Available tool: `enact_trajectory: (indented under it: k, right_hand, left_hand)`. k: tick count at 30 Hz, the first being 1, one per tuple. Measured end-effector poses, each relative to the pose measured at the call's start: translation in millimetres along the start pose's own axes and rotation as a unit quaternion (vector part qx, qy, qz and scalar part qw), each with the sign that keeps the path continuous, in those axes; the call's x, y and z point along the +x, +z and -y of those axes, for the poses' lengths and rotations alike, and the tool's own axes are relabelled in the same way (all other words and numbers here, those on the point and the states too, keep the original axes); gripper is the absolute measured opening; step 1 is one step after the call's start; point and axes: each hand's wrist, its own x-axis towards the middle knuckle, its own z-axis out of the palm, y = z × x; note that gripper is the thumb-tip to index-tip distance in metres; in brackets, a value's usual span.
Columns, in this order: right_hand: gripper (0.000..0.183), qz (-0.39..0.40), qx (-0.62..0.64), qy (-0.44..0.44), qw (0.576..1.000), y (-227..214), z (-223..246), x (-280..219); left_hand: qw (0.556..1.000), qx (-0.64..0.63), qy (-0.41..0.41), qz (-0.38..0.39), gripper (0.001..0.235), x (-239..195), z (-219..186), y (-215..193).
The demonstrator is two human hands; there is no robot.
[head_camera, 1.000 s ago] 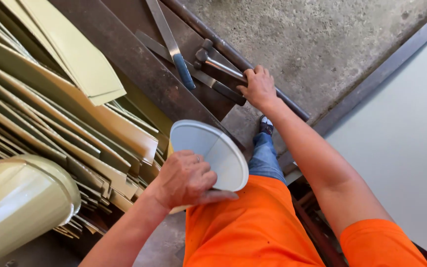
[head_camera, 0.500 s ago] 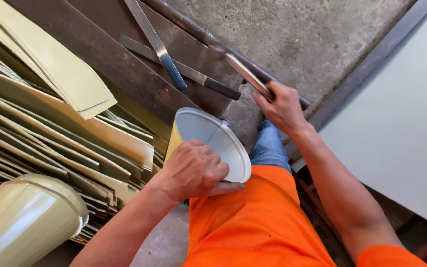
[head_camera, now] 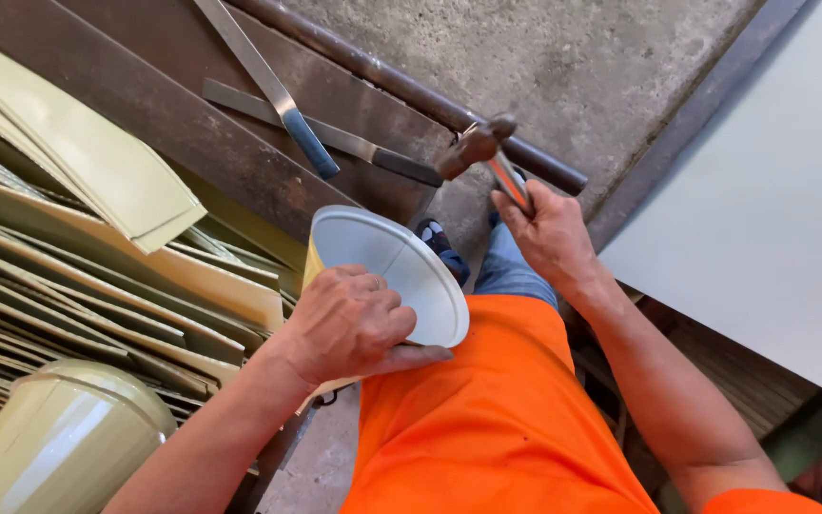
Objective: Use a hammer to shape and flatten the edge of a metal cone against a metal rod.
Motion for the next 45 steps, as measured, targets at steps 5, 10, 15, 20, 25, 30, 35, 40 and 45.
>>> enact_trajectory:
  k: [5,10,15,20,25,30,35,40,45]
  right_hand:
    - [0.032,0.059,-0.03,-0.019,0.998,45.0,-40.7,-5.7]
    - [0.029,0.084,-0.115,0.007,0.99,18.3,-26.2,-6.8]
    - [0.018,0.087,-0.084,-0.018,0.992,57.8,-64.2,-27.3]
    - [0.025,0.08,-0.122,0.054,0.988,15.1,-15.7,-2.8]
    - [0.018,0.108,-0.081,0.044,0.99,40.2,-36.4,-14.2]
    - [0.025,0.023,-0.023,0.089,0.995,14.7,-2.5,0.7]
    - [0.019,0.12,-0.137,0.029,0.983,34.8,-31.0,-11.5]
    - [0.026,0.015,-0.05,0.057,0.997,31.9,-22.8,-16.8]
    - [0.022,0.143,-0.193,0.014,0.971,32.0,-19.1,-13.2]
  left_hand:
    - [1.0,-0.007,0.011,-0.005,0.061,-2.7,3.8,2.2]
    - [1.0,-0.027,0.01,-0.002,0.062,-2.1,9.7,-0.6]
    - [0.999,-0.021,0.024,-0.005,0.061,-2.2,11.6,-0.5]
    - [0.999,-0.041,0.03,0.0,0.059,1.0,16.7,0.6]
    - [0.999,-0.034,0.036,0.006,0.058,0.1,16.2,-0.7]
    - [0.998,-0.048,0.041,0.002,0.058,-0.4,19.6,0.4]
    - [0.998,-0.033,0.051,-0.006,0.06,5.5,25.1,-8.0]
    - [0.995,-0.082,0.054,-0.033,0.063,2.1,29.5,-5.8]
    - [0.994,-0.076,0.055,-0.05,0.062,6.8,33.7,-13.2]
